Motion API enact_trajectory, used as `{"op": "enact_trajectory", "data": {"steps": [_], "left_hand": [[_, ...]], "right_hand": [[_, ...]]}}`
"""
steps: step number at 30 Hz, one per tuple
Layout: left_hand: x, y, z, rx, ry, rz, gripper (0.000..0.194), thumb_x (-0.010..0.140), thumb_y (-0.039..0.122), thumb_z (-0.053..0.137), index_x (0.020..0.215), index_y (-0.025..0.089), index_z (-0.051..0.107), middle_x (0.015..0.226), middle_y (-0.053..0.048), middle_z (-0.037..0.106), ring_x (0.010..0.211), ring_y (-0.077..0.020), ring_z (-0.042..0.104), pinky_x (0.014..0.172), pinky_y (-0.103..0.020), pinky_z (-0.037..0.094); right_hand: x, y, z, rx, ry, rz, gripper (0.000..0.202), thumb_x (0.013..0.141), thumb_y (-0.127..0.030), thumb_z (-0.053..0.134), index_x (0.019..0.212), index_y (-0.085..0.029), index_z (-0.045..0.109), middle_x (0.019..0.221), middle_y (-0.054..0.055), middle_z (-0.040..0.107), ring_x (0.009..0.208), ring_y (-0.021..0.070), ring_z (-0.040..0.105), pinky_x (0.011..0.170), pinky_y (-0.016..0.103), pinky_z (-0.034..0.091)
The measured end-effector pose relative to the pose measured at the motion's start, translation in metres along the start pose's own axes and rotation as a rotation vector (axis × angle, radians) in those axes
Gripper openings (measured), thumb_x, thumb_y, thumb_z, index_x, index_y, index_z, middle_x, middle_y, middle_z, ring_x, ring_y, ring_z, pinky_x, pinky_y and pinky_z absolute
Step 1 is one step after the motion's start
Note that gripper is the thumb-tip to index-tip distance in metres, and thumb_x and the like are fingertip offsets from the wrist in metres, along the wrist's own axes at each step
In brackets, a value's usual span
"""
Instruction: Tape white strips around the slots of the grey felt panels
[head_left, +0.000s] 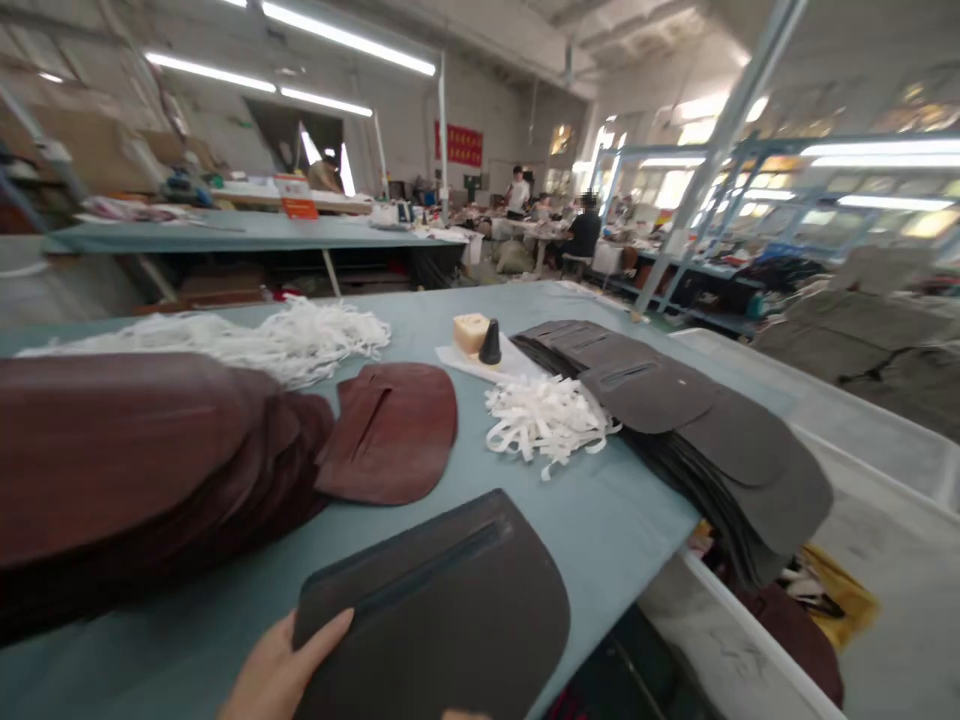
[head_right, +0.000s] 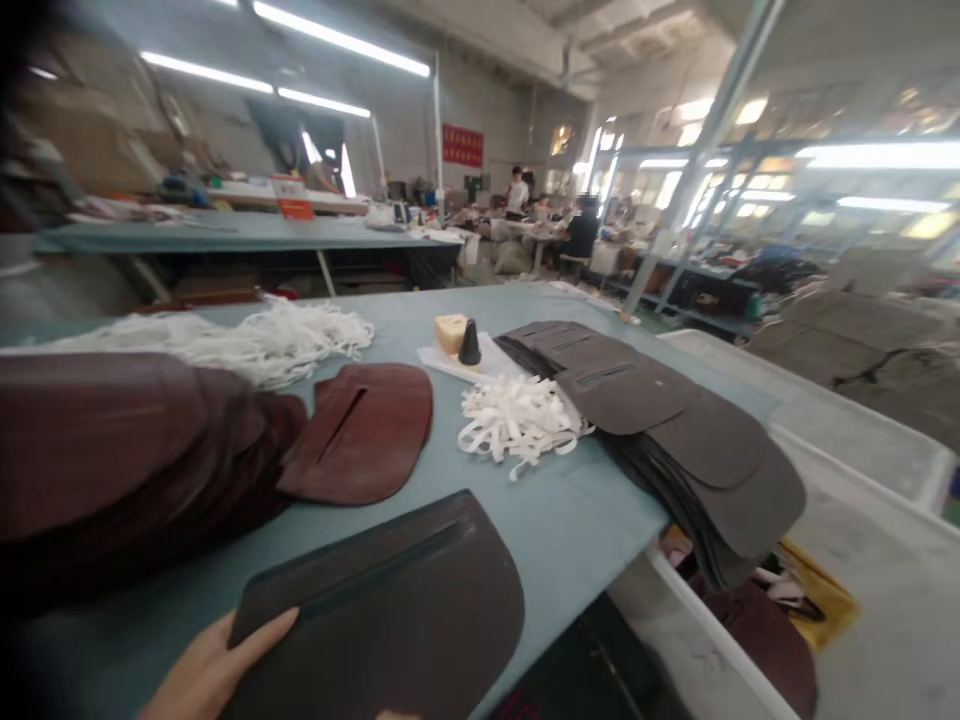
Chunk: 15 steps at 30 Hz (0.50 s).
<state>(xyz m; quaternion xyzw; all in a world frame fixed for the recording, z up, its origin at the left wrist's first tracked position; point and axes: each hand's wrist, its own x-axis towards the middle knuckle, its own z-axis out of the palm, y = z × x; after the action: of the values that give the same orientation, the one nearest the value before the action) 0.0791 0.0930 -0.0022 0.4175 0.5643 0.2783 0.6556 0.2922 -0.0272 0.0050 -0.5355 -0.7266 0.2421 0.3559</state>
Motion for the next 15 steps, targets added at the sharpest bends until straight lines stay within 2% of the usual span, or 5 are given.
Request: {"op": "enact_trajectory", "data": {"steps": [3, 5, 7, 10, 15], "left_hand": [[-0.025, -0.015, -0.037, 0.059, 0.048, -0.042, 0.052, 0.058, 0.044, 0.078, 0.1, 0.014, 0.066, 0.095, -0.009, 0.073, 0.097, -0.0322, 0.065, 0.082, -0.037, 0.054], [-0.039, -0.021, -0.045, 0.032, 0.032, -0.053, 0.053, 0.064, 0.043, 0.075, 0.107, 0.013, 0.063, 0.101, -0.009, 0.072, 0.094, -0.0291, 0.066, 0.082, -0.036, 0.054], [-0.049, -0.023, -0.045, -0.037, 0.037, -0.068, 0.056, 0.068, 0.042, 0.073, 0.114, 0.014, 0.059, 0.103, -0.01, 0.071, 0.091, -0.0267, 0.068, 0.083, -0.036, 0.053], [-0.057, -0.024, -0.042, -0.128, 0.042, -0.109, 0.057, 0.07, 0.04, 0.072, 0.118, 0.014, 0.055, 0.102, -0.011, 0.071, 0.084, -0.0257, 0.069, 0.08, -0.037, 0.054], [-0.066, -0.024, -0.045, -0.283, 0.006, -0.174, 0.056, 0.07, 0.037, 0.073, 0.118, 0.015, 0.056, 0.103, -0.012, 0.071, 0.086, -0.0267, 0.069, 0.079, -0.038, 0.055]], "right_hand": [[0.004, 0.021, -0.015, 0.074, 0.034, 0.103, 0.029, 0.09, -0.044, 0.044, 0.099, -0.026, 0.065, 0.092, 0.007, 0.064, 0.089, 0.0225, 0.057, 0.082, 0.04, 0.042], [0.018, 0.045, -0.025, -0.061, 0.245, 0.297, 0.026, 0.088, -0.042, 0.048, 0.098, -0.023, 0.065, 0.094, 0.01, 0.063, 0.094, 0.0255, 0.055, 0.088, 0.044, 0.04], [0.03, 0.062, -0.027, -0.204, 0.322, 0.394, 0.035, 0.078, -0.041, 0.063, 0.106, -0.019, 0.063, 0.104, 0.015, 0.061, 0.1, 0.0306, 0.052, 0.092, 0.048, 0.037], [0.038, 0.067, -0.024, -0.151, 0.248, 0.492, 0.056, 0.064, -0.034, 0.074, 0.115, -0.016, 0.058, 0.105, 0.015, 0.061, 0.099, 0.0314, 0.054, 0.091, 0.048, 0.04], [0.036, 0.048, -0.038, 0.704, -0.103, 0.695, 0.042, 0.071, -0.041, 0.07, 0.103, -0.015, 0.063, 0.094, 0.008, 0.068, 0.086, 0.0247, 0.064, 0.081, 0.041, 0.05]]}}
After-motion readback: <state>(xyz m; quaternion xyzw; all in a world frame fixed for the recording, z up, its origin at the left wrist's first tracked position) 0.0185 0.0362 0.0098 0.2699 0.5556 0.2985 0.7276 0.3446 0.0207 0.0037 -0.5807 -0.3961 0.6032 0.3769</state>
